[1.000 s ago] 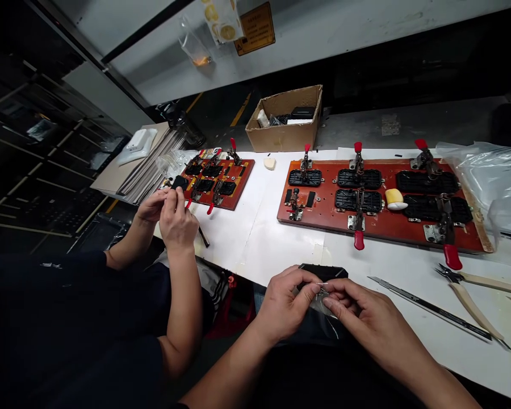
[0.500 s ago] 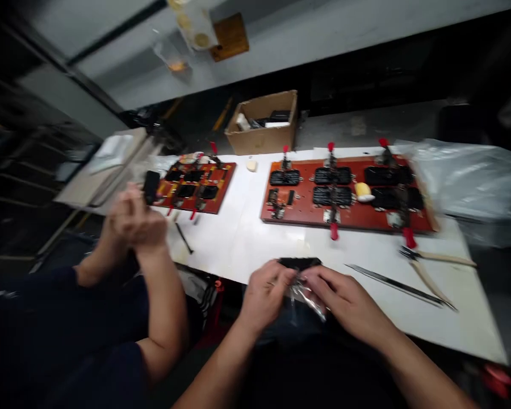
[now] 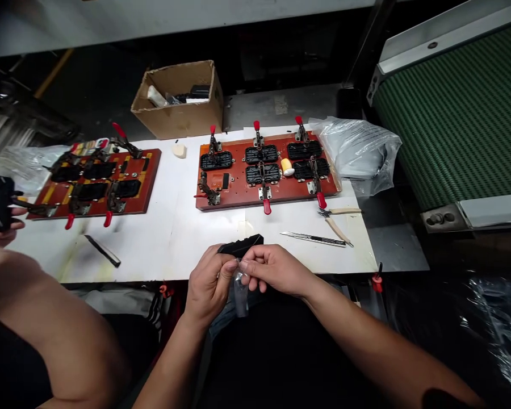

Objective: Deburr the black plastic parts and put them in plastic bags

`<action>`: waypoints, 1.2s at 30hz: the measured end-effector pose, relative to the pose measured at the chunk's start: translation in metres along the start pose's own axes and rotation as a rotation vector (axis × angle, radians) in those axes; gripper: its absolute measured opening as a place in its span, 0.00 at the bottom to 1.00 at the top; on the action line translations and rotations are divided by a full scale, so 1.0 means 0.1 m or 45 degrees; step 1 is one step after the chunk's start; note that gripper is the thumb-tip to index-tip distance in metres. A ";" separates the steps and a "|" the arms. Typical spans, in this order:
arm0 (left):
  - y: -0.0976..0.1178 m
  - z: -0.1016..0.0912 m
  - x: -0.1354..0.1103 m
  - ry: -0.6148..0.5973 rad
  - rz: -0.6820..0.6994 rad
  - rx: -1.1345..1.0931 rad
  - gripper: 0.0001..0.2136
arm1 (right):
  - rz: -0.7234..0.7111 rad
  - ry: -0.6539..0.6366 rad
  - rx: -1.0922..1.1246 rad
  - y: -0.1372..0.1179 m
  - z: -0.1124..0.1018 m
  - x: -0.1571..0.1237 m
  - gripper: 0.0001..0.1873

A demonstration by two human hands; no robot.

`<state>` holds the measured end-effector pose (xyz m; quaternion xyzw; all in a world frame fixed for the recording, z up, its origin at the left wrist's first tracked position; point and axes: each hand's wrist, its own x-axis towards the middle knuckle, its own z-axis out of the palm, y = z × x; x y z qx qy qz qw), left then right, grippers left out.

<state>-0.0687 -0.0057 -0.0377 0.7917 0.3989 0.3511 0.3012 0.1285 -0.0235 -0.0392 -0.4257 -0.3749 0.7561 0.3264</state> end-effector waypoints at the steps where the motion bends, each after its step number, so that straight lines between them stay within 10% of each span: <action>1: 0.00 0.01 0.00 0.005 -0.022 0.016 0.05 | -0.005 0.025 0.016 0.01 0.01 -0.01 0.21; 10: 0.19 -0.13 -0.17 0.751 -0.297 0.381 0.08 | -0.420 0.791 -0.292 -0.07 -0.03 -0.09 0.05; 14: 0.30 -0.13 -0.15 0.498 -0.217 0.385 0.09 | -0.658 0.882 -0.622 -0.10 0.12 -0.09 0.03; 19: 0.24 0.00 -0.11 0.176 -0.513 -0.115 0.10 | -0.533 0.496 -0.460 -0.02 0.17 -0.07 0.06; 26: 0.10 0.00 -0.05 0.208 -0.215 0.358 0.03 | -0.716 0.530 -0.961 -0.07 -0.06 -0.06 0.03; 31: 0.13 0.03 0.03 0.295 -0.109 0.423 0.01 | -0.488 0.475 -0.705 0.03 0.05 -0.04 0.11; 36: 0.12 0.04 0.01 0.390 -0.072 0.463 0.02 | -0.626 0.735 -1.179 0.09 -0.04 -0.01 0.03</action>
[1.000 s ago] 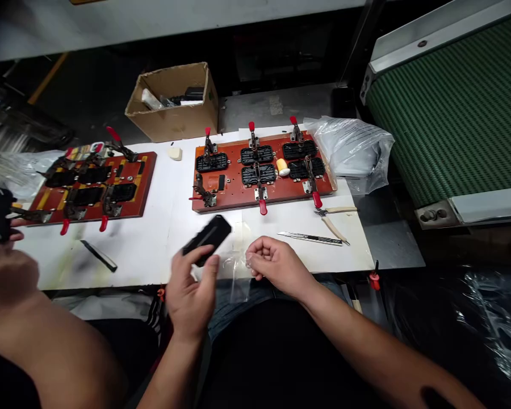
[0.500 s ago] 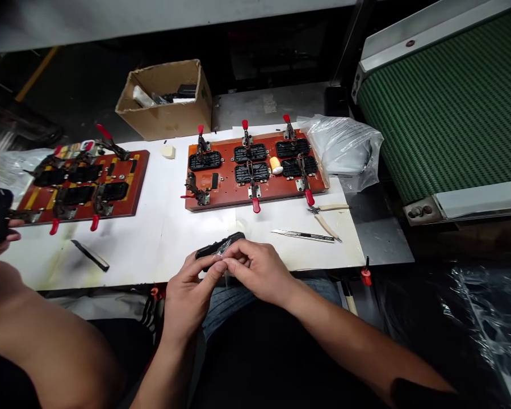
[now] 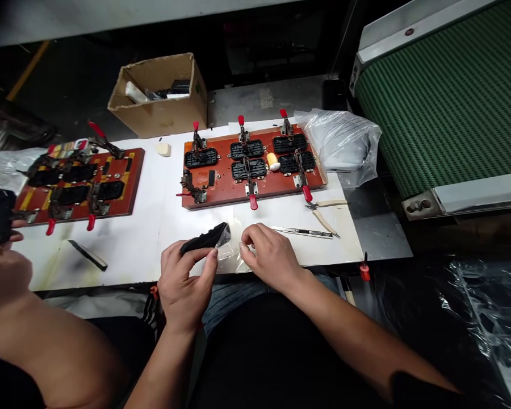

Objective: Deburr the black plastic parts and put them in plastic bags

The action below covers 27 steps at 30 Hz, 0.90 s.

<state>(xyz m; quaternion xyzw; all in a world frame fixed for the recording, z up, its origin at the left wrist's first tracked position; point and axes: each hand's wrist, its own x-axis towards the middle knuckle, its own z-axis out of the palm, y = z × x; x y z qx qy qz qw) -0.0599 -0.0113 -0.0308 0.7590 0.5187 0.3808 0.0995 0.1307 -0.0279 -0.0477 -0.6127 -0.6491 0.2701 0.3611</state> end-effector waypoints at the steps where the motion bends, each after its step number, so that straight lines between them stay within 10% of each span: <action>1: 0.00 0.00 0.00 0.015 -0.002 -0.008 0.03 | -0.005 -0.004 0.030 0.01 -0.01 0.01 0.02; 6: -0.01 0.01 -0.01 0.103 -0.047 -0.001 0.04 | 0.160 -0.265 0.261 0.01 -0.02 0.07 0.15; 11: -0.02 0.00 -0.02 0.109 -0.073 -0.024 0.02 | 0.073 -0.099 0.071 0.03 -0.09 0.11 0.06; 17: -0.05 -0.01 -0.01 -0.081 -0.635 -0.447 0.10 | -0.076 0.040 0.394 -0.01 -0.19 0.09 0.07; 21: -0.08 -0.03 -0.06 0.152 -0.892 -0.867 0.13 | -0.146 0.370 0.161 0.05 -0.15 0.14 0.03; 27: -0.01 -0.12 -0.12 0.022 -1.084 -1.234 0.35 | -0.244 0.284 0.215 -0.03 -0.12 0.19 0.04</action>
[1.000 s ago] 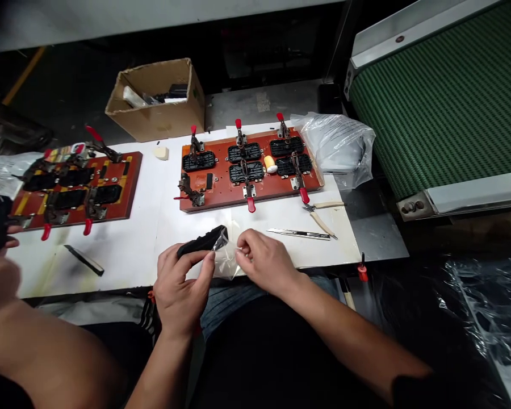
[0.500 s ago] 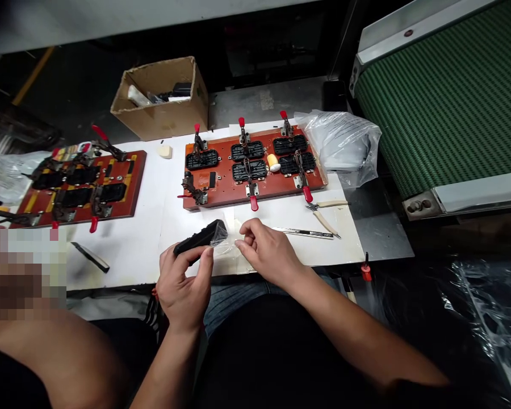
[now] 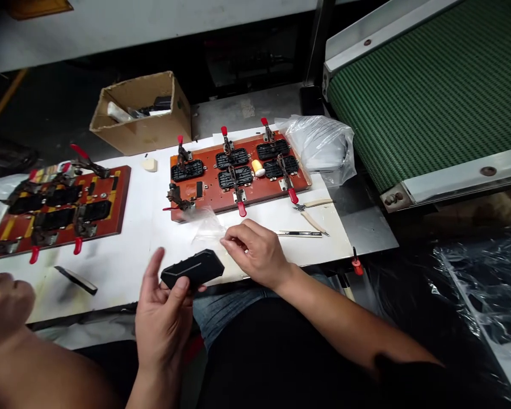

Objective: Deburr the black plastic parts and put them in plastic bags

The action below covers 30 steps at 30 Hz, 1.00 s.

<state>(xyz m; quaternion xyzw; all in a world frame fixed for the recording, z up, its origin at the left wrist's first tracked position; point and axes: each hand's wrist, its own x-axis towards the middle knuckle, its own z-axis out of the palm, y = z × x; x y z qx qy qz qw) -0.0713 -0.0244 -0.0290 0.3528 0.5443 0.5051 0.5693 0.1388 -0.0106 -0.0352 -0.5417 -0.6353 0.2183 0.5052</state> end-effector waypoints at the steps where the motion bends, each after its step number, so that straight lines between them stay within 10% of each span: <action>1: 0.00 0.00 0.00 0.001 -0.040 0.004 0.32 | -0.018 -0.029 0.062 -0.03 0.00 0.00 0.04; 11: -0.18 0.17 0.03 0.087 -0.063 -0.345 0.16 | -0.083 -0.452 0.268 -0.08 0.19 -0.28 0.09; 19: -0.34 0.05 -0.12 -0.164 0.041 0.242 0.15 | -0.007 -0.096 0.130 -0.19 0.18 -0.23 0.10; 25: -0.24 -0.04 -0.11 -0.502 0.199 0.453 0.21 | -0.231 -0.341 0.327 -0.09 0.14 -0.24 0.10; 30: -0.26 0.00 -0.10 -0.275 0.075 0.432 0.22 | 0.030 -0.322 0.389 -0.05 0.05 -0.26 0.08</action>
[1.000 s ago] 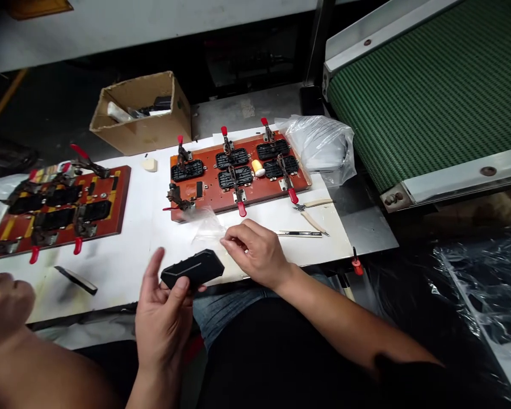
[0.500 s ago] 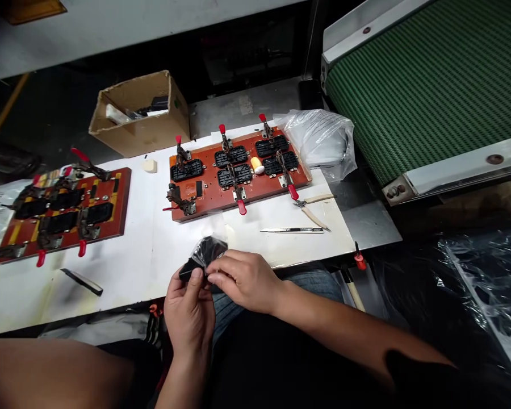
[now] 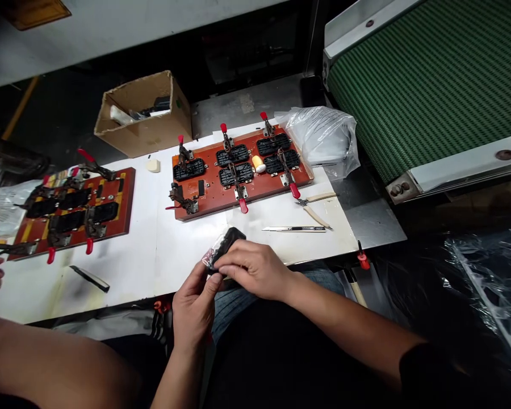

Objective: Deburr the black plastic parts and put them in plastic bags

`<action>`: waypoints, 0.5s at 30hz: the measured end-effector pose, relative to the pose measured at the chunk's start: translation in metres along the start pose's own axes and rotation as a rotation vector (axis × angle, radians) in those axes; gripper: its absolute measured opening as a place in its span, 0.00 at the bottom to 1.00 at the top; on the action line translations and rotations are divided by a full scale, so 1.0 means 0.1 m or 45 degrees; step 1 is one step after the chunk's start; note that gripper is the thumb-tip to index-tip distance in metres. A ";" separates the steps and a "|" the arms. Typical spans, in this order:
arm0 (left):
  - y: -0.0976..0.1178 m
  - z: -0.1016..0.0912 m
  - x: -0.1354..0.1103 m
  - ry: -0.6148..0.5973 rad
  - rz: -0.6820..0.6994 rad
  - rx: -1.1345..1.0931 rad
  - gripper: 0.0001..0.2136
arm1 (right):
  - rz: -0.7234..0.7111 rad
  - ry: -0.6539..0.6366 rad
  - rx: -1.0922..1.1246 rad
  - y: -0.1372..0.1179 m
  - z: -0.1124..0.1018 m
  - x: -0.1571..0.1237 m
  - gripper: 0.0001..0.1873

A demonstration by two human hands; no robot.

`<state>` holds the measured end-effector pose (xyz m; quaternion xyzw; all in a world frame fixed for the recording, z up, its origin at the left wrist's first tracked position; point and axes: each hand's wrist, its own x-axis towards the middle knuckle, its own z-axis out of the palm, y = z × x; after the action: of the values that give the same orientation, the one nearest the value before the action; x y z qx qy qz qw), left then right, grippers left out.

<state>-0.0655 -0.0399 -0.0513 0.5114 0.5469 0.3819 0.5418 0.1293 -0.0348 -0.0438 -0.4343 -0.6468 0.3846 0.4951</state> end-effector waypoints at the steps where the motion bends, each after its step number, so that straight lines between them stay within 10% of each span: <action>1: 0.04 0.01 0.00 0.034 0.001 -0.001 0.22 | 0.087 0.064 -0.031 -0.04 -0.02 0.00 0.07; 8: 0.54 0.00 0.07 0.058 0.115 -0.079 0.21 | 0.435 0.139 0.130 -0.41 -0.12 0.22 0.07; 15: 0.56 -0.04 0.16 0.173 0.050 -0.158 0.15 | 0.542 0.070 0.530 -0.42 -0.25 0.35 0.16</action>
<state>-0.0593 -0.0139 0.0003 0.4604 0.5474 0.4595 0.5265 0.1415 -0.0136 0.0112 -0.4596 -0.4347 0.5922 0.4991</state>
